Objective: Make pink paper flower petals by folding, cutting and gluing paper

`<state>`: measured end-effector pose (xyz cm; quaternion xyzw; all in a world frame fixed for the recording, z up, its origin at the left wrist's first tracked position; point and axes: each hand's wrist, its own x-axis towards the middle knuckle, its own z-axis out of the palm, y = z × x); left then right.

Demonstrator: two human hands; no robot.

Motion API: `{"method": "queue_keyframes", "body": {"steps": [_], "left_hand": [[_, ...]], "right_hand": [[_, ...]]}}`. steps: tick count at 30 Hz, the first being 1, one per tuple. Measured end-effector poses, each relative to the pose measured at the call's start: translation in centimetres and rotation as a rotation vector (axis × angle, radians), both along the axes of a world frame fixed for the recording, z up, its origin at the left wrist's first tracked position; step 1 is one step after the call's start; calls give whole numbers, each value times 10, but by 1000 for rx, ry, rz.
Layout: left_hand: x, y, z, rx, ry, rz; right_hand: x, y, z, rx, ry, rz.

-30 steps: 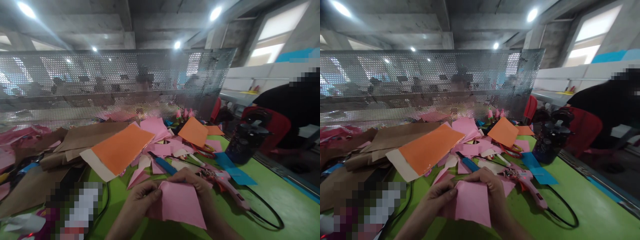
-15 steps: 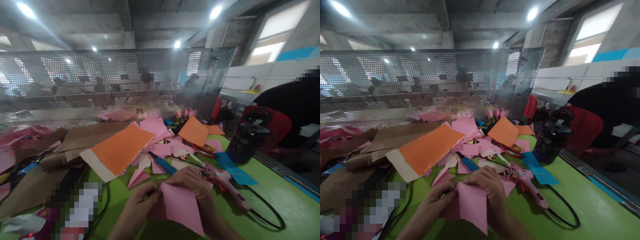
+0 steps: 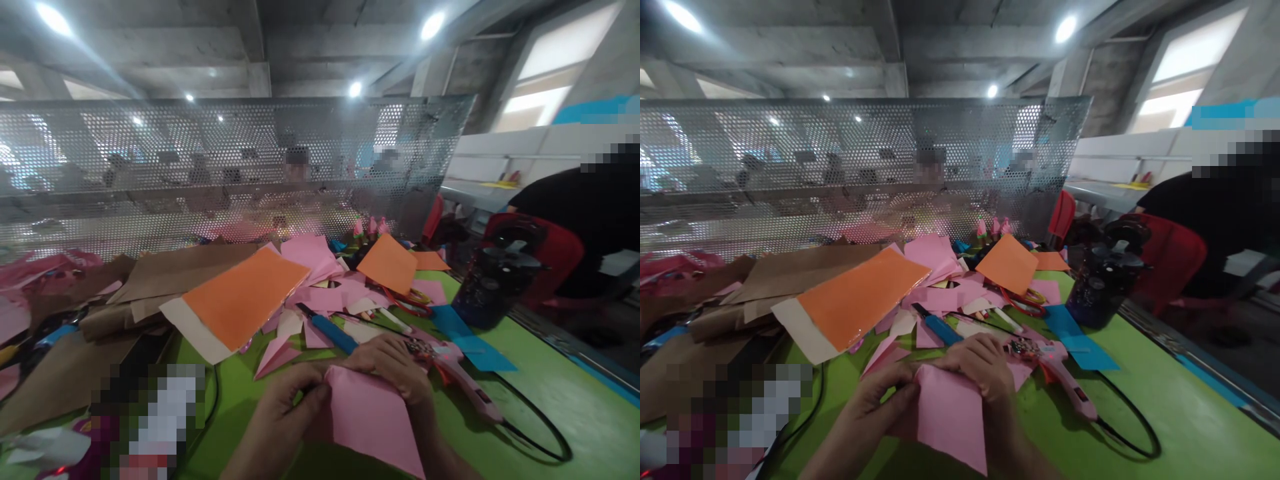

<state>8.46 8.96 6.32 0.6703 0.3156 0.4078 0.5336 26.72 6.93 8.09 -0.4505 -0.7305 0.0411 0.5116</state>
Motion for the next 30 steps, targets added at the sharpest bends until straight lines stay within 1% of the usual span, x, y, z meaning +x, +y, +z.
{"method": "queue_keyframes", "body": {"steps": [2,4,7,9,10,12,14,15,19,23,30], "left_hand": [[-1,4,-3,60,46,43],[-4,9,-6,136,110,119],[-9,13,-7,248,226,246],[-11,12,-6,311,324,275],[-11,11,-6,345,375,273],[-10,9,-7,407,457,245],[-8,7,-8,456,489,198],[-7,7,-8,471,491,178],[-4,6,-5,474,475,155],[-3,6,-2,440,455,153],[-1,6,-9,364,456,131]], "right_hand": [[2,3,1,-59,27,22],[6,8,2,-123,90,29],[13,12,6,-232,265,4],[14,11,9,-276,307,7],[14,9,11,-274,271,28],[10,7,11,-249,117,98],[4,5,9,-244,-21,159],[1,5,8,-249,-55,170],[-3,9,2,-278,-40,131],[-3,10,1,-296,-3,124],[-7,7,0,-261,-53,143]]}}
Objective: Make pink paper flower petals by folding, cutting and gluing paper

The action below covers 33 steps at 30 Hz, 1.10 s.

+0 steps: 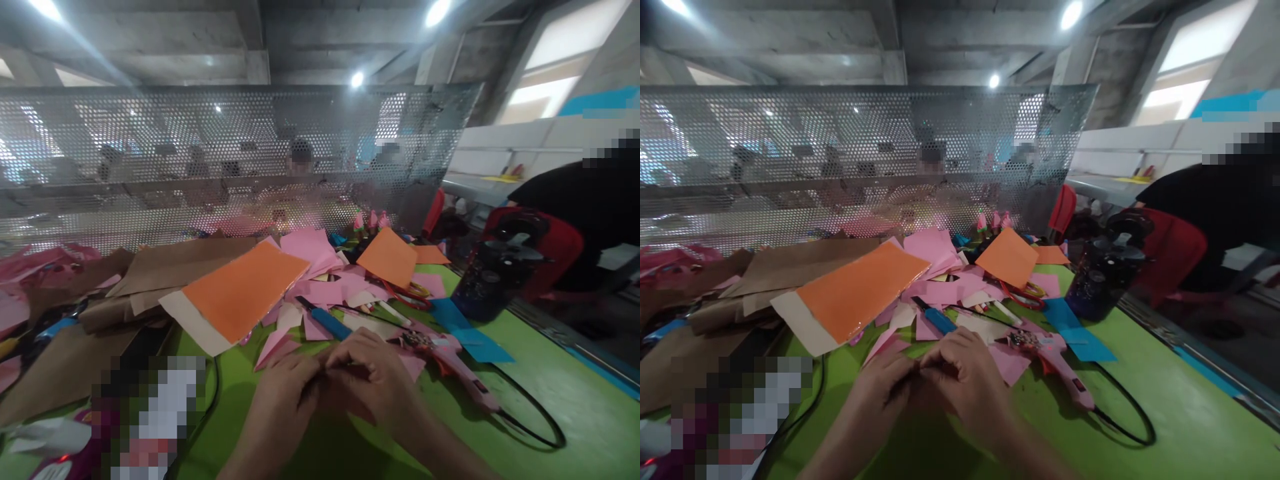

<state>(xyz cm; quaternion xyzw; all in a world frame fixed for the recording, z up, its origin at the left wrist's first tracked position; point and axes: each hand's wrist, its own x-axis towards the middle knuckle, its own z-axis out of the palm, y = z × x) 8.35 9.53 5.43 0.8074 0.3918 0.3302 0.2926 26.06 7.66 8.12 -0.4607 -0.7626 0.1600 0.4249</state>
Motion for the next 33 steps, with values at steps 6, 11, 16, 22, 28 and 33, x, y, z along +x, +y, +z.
{"method": "queue_keyframes", "body": {"steps": [6,11,16,22,28,33], "left_hand": [[-2,4,-1,-185,-327,148],[-5,5,0,-521,-642,218],[-4,4,-4,-608,-665,165],[1,5,-7,-532,-587,103],[6,1,-4,-594,-626,81],[5,-1,3,-643,-650,85]], "right_hand": [[10,2,6,169,114,-131],[17,3,7,120,152,-166],[12,4,2,147,111,-99],[4,1,0,234,60,-90],[3,0,0,265,4,-123],[4,0,1,294,-42,-146]]}}
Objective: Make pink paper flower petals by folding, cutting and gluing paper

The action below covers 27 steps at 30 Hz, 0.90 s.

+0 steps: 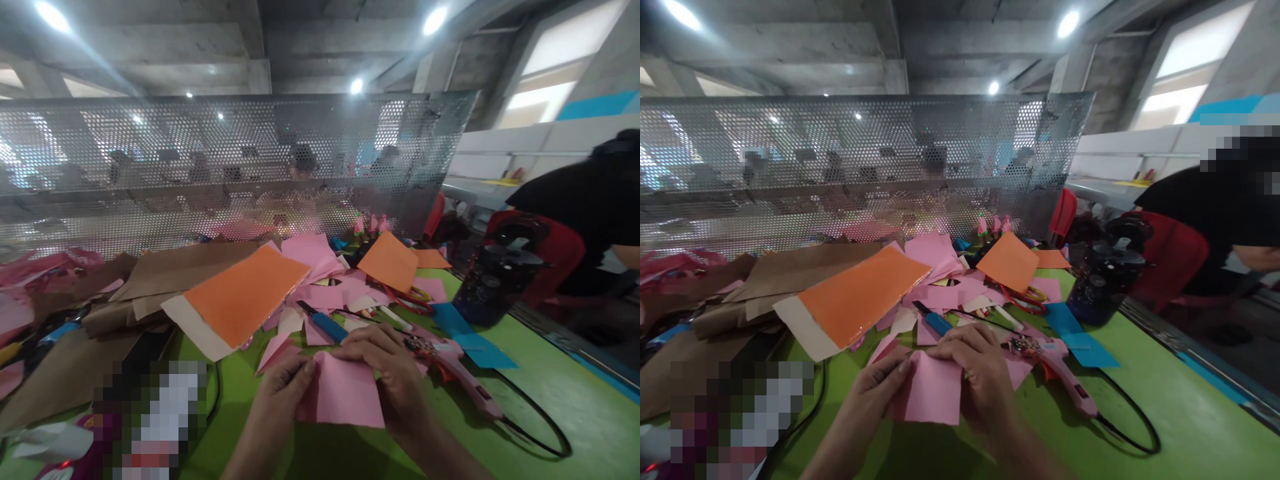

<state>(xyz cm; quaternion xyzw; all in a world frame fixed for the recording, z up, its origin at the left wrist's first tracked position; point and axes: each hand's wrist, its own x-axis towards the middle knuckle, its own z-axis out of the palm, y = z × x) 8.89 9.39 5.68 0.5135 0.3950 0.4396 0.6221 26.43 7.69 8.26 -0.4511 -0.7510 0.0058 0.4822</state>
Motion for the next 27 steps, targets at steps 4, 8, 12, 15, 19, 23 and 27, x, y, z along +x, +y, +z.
{"method": "queue_keyframes", "body": {"steps": [4,8,12,15,19,23,27], "left_hand": [[0,1,1,29,-1,-26],[3,3,-6,47,44,-64],[5,2,-8,50,19,-102],[6,1,-5,47,-23,-89],[8,-1,0,43,-41,-74],[11,-2,1,19,-67,-84],[12,-2,-1,-2,-71,-59]], "right_hand": [[1,-1,-1,21,-97,32],[0,-2,-2,79,-123,32],[-4,-5,2,157,-89,-1],[-5,-7,5,150,-94,2],[-4,-5,4,118,-101,3],[-4,-5,3,145,-86,14],[-5,-8,3,109,-103,18]]}}
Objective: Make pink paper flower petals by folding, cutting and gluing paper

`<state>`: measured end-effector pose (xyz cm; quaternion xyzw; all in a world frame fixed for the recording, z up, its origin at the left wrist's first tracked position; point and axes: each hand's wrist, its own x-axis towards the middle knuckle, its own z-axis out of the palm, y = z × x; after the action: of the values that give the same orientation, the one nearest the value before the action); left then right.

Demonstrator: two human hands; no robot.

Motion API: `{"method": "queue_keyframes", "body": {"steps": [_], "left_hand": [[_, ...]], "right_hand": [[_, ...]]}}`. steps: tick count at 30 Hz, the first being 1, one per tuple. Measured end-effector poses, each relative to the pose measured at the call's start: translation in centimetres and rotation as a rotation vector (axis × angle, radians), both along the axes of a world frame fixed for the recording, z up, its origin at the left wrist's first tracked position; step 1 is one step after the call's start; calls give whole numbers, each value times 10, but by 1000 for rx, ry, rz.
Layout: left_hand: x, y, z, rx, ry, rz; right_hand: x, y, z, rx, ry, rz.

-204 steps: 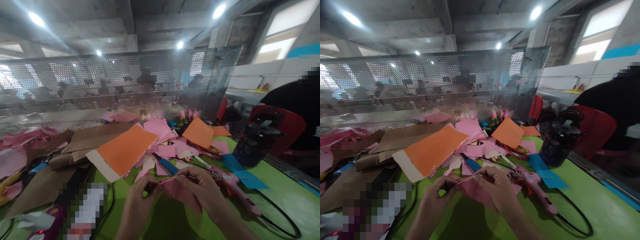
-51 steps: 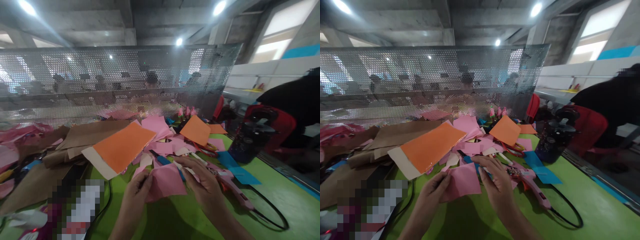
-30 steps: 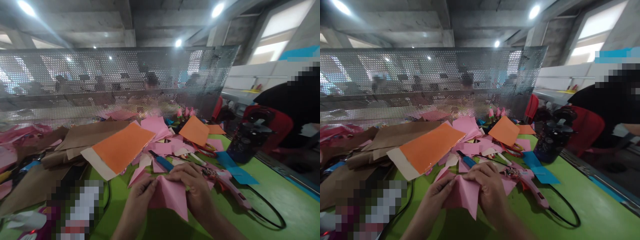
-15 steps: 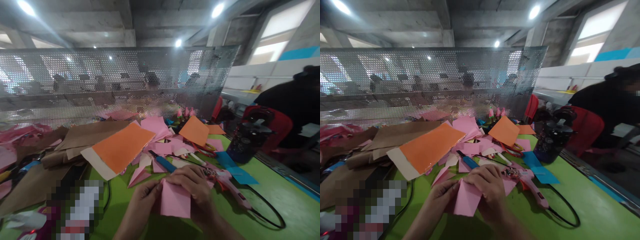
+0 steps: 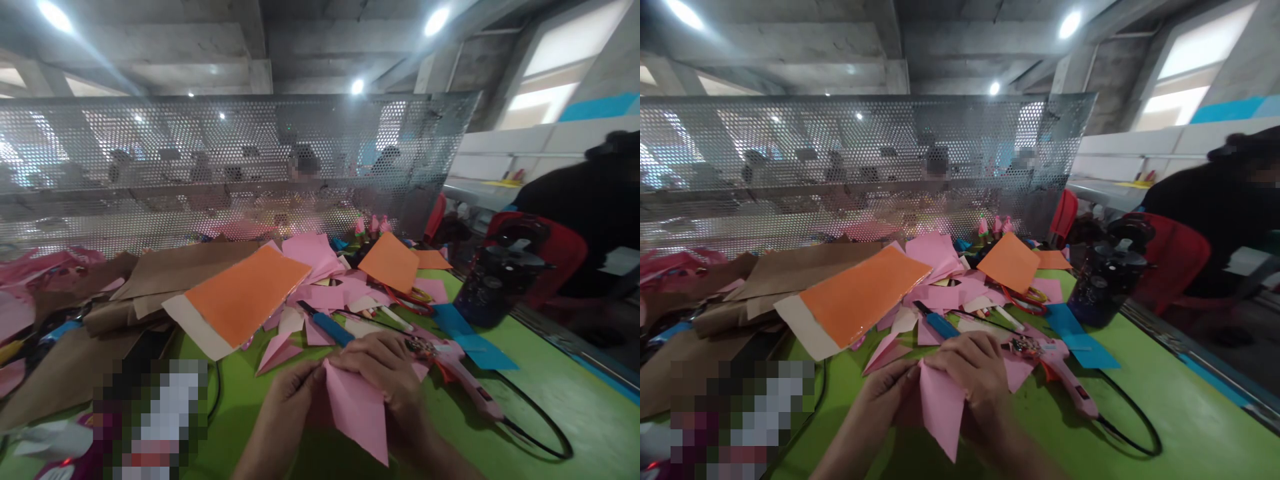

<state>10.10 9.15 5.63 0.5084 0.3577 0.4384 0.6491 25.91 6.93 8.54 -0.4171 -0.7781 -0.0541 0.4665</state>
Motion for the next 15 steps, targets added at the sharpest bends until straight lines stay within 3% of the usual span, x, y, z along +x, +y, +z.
{"method": "queue_keyframes", "body": {"steps": [6,15], "left_hand": [[0,2,-1,66,-2,127],[-2,2,-6,-37,-120,215]], "right_hand": [[0,-1,-5,-2,-28,-49],[0,0,-6,28,-48,-44]]}}
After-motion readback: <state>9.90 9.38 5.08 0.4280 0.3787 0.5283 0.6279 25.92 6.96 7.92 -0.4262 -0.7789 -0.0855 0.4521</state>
